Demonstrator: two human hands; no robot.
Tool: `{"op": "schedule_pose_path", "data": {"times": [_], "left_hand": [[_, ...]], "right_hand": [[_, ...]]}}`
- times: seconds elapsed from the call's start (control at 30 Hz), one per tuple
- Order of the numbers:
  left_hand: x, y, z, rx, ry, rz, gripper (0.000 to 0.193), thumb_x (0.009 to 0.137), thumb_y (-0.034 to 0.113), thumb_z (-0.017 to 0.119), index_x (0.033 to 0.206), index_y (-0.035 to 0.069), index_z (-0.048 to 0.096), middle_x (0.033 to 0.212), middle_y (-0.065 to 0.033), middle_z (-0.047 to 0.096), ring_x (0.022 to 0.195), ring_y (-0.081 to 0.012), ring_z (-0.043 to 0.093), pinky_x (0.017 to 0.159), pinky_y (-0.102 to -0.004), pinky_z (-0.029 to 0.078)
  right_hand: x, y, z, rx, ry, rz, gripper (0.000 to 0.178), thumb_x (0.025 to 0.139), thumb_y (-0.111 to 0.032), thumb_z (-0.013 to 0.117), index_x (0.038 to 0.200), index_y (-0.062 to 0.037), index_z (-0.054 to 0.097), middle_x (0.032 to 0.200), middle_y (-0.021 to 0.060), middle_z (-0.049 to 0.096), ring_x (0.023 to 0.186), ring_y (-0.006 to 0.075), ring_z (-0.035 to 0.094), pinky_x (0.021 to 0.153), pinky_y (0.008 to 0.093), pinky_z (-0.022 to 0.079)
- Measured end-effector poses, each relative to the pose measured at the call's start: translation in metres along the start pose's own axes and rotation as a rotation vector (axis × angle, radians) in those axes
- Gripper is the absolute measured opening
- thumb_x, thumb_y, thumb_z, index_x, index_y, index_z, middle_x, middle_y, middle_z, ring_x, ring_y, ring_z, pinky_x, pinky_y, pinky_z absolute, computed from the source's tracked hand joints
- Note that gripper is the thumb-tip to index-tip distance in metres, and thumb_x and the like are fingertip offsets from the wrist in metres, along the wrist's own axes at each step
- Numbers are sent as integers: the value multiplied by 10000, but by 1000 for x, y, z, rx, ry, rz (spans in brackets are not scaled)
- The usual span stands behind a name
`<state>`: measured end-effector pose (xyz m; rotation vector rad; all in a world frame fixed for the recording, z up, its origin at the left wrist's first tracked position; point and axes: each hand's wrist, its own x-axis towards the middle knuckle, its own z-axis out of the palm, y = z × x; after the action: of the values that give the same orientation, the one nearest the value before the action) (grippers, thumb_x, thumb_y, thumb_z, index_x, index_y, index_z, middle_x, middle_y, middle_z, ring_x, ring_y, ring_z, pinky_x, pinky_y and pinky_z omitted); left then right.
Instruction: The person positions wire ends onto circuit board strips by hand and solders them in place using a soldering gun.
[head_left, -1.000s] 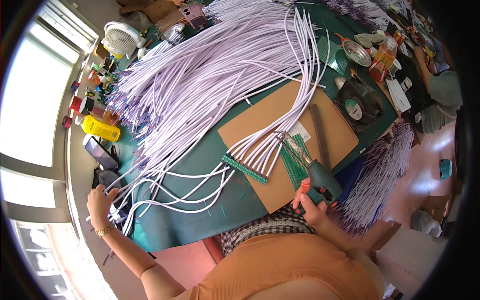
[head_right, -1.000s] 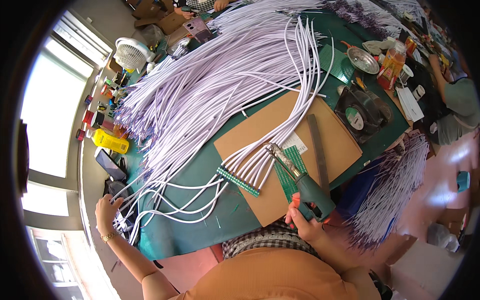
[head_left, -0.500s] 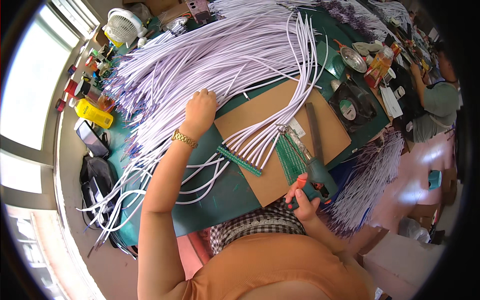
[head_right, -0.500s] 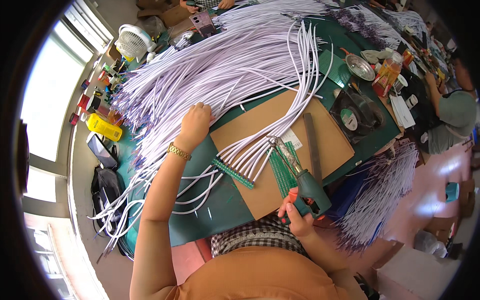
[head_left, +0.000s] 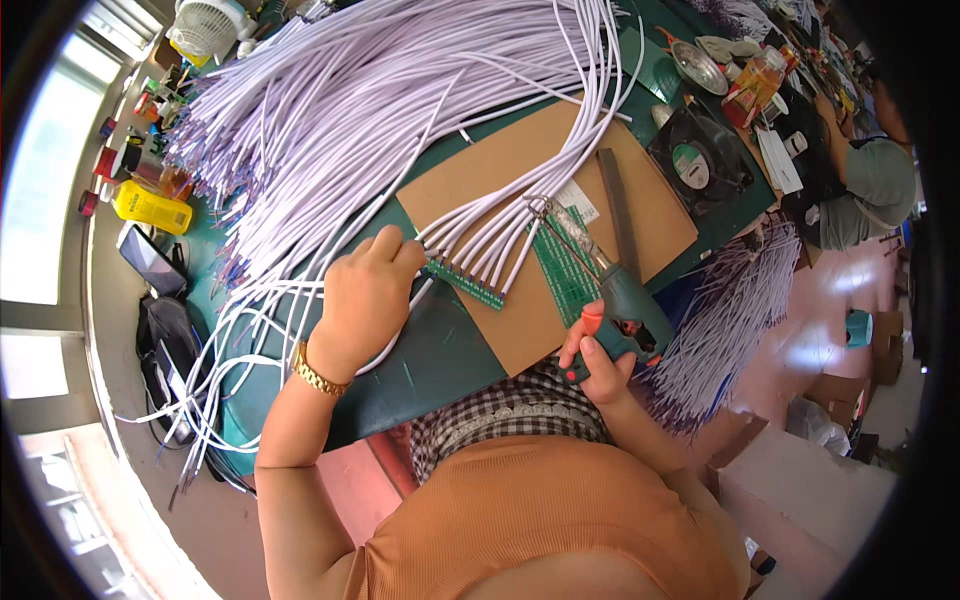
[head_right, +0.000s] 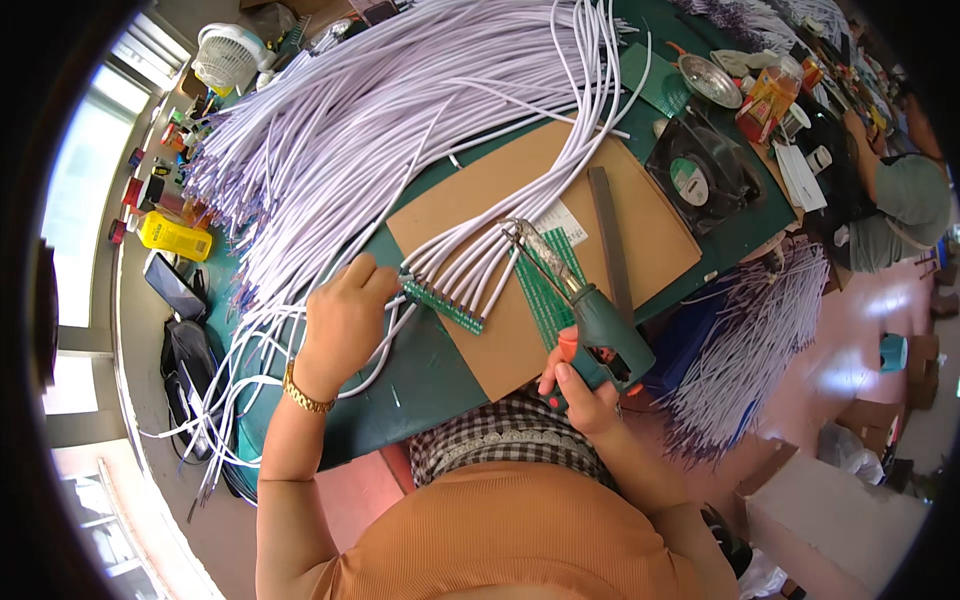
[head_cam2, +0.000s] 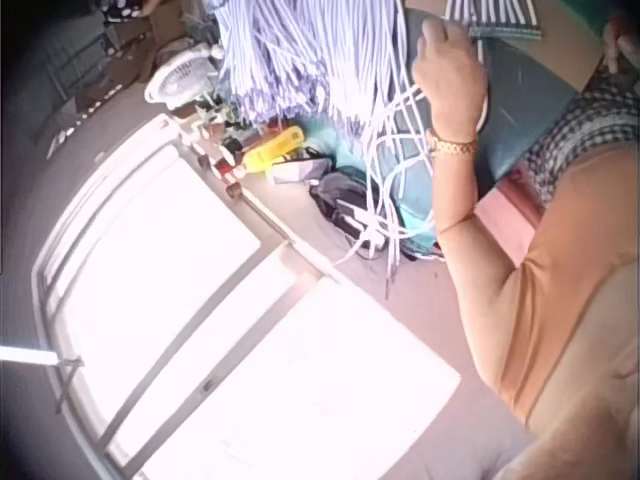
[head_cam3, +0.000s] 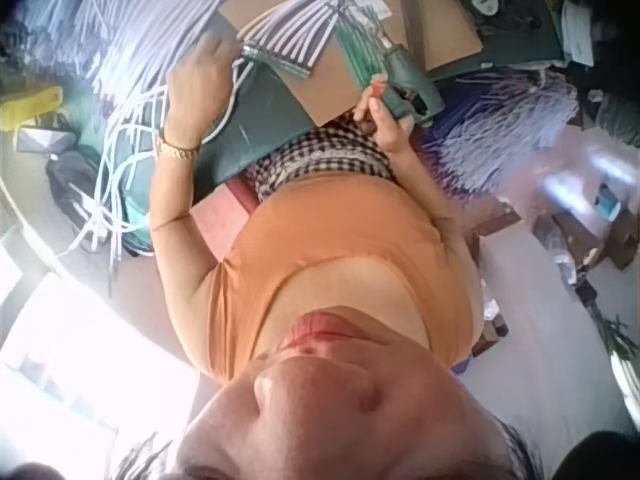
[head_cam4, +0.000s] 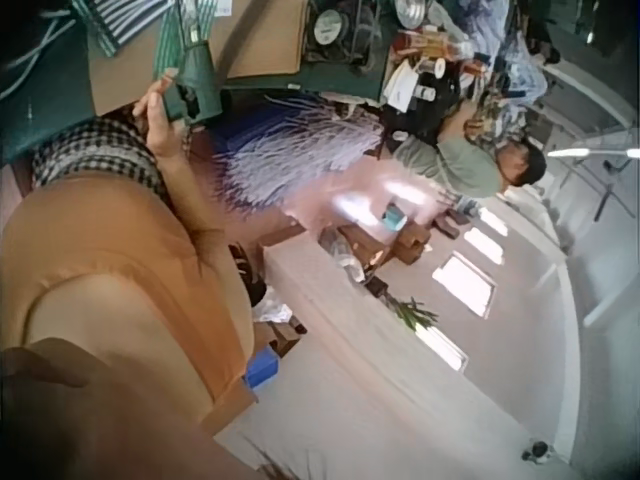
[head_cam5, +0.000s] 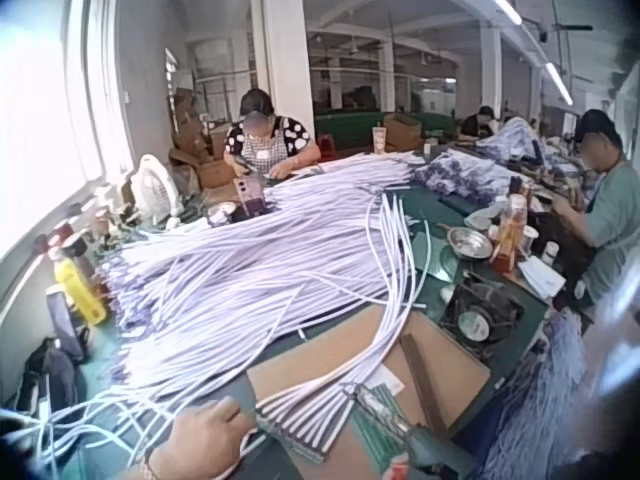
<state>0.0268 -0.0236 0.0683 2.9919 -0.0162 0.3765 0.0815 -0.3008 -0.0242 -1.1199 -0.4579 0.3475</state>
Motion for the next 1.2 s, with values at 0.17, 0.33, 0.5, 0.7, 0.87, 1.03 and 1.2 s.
{"op": "schedule_pose_path", "data": {"times": [0.17,0.33,0.5,0.7,0.87,1.03,1.2], "left_hand": [[-29,15,22,-159,17,-96,119,807,91,622,732,40,543,697,-106,551,531,-307,553,463,-387,437],[-34,16,43,-209,122,-152,207,763,140,644,615,63,522,606,-79,552,480,-277,550,428,-375,438],[-36,13,48,-259,139,-229,234,730,151,670,579,63,515,584,-87,540,474,-283,536,424,-369,424],[-36,12,50,-264,108,-300,238,720,150,675,571,57,516,574,-99,533,474,-289,534,430,-381,419],[-36,13,52,-279,121,-337,203,716,116,680,600,36,534,584,-104,527,489,-291,515,459,-376,403],[-36,15,56,-279,160,-312,237,717,130,670,570,50,503,567,-106,525,471,-291,522,430,-382,410],[-37,15,58,-330,184,-343,235,717,124,674,571,43,509,569,-115,525,474,-298,519,433,-389,402]], "right_hand": [[3,-1,3,-13,6,-20,326,893,-73,514,1195,-13,405,727,102,559,580,158,561,563,289,460],[3,2,1,-22,-1,-6,337,888,-89,520,1197,-17,405,737,105,563,574,158,562,562,286,461],[-2,4,0,-6,34,-18,339,883,-103,524,1193,-24,413,749,108,563,573,160,561,553,302,480],[-1,2,4,2,48,-12,346,877,-116,533,1188,-26,410,754,106,553,572,160,557,574,314,504],[1,1,2,-14,21,-1,347,876,-120,535,1185,-26,407,751,103,550,575,159,557,575,313,506],[1,1,2,-17,18,5,351,877,-124,534,1187,-23,406,753,105,550,575,160,556,574,314,506],[1,-1,5,-22,44,4,361,868,-123,536,1190,-22,405,743,101,549,571,157,554,579,318,509]]}}
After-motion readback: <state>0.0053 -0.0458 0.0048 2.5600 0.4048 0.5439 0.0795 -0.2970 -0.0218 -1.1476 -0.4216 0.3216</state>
